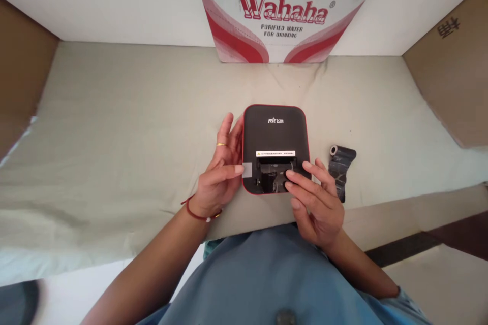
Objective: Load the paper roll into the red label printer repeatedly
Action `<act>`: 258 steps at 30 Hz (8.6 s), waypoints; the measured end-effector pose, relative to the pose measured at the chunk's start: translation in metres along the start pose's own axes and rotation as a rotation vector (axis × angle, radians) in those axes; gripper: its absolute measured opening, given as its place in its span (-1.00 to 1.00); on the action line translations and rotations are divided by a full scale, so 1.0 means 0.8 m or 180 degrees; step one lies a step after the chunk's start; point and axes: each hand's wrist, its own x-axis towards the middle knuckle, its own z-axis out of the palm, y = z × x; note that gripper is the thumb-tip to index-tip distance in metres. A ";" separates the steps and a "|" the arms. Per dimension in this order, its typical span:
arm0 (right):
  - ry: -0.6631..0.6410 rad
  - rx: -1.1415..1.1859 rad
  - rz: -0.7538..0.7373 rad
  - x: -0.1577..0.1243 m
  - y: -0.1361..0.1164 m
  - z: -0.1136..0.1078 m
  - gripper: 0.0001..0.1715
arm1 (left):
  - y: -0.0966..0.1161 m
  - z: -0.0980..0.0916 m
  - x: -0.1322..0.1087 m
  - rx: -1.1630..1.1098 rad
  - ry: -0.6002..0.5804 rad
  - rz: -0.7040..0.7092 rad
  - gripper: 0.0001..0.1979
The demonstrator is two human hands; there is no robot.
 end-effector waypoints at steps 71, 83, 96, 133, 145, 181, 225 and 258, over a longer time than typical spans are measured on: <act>-0.1626 0.0095 0.1137 0.158 0.073 0.003 -0.52 | -0.030 -0.015 0.005 0.0307 -0.0081 0.0176 -0.10; -0.1681 0.1702 0.1129 0.160 0.095 -0.074 -0.53 | -0.024 -0.011 0.002 0.0206 -0.0020 0.0105 -0.13; -0.1544 0.0295 0.1537 0.082 0.169 -0.058 -0.60 | -0.014 -0.002 0.005 0.0180 0.0028 0.0071 -0.16; -0.1743 -0.0427 0.0517 0.145 0.045 -0.012 -0.52 | -0.024 -0.008 -0.030 0.3289 0.0321 0.2955 -0.31; -0.1929 -0.1094 0.0529 0.173 0.048 0.021 -0.50 | -0.027 0.007 -0.045 0.4079 -0.0374 0.2863 -0.29; -0.0752 0.0554 0.0755 0.075 0.068 -0.027 -0.45 | -0.044 -0.005 -0.055 0.4607 -0.0156 0.3045 -0.48; -0.0293 0.0673 -0.0343 0.037 0.027 -0.029 -0.73 | -0.021 -0.013 -0.001 0.0592 0.0377 0.0259 0.22; -0.3483 -0.2036 0.0763 0.224 0.013 0.014 -0.68 | -0.040 -0.011 0.005 0.0421 0.0023 0.0351 -0.08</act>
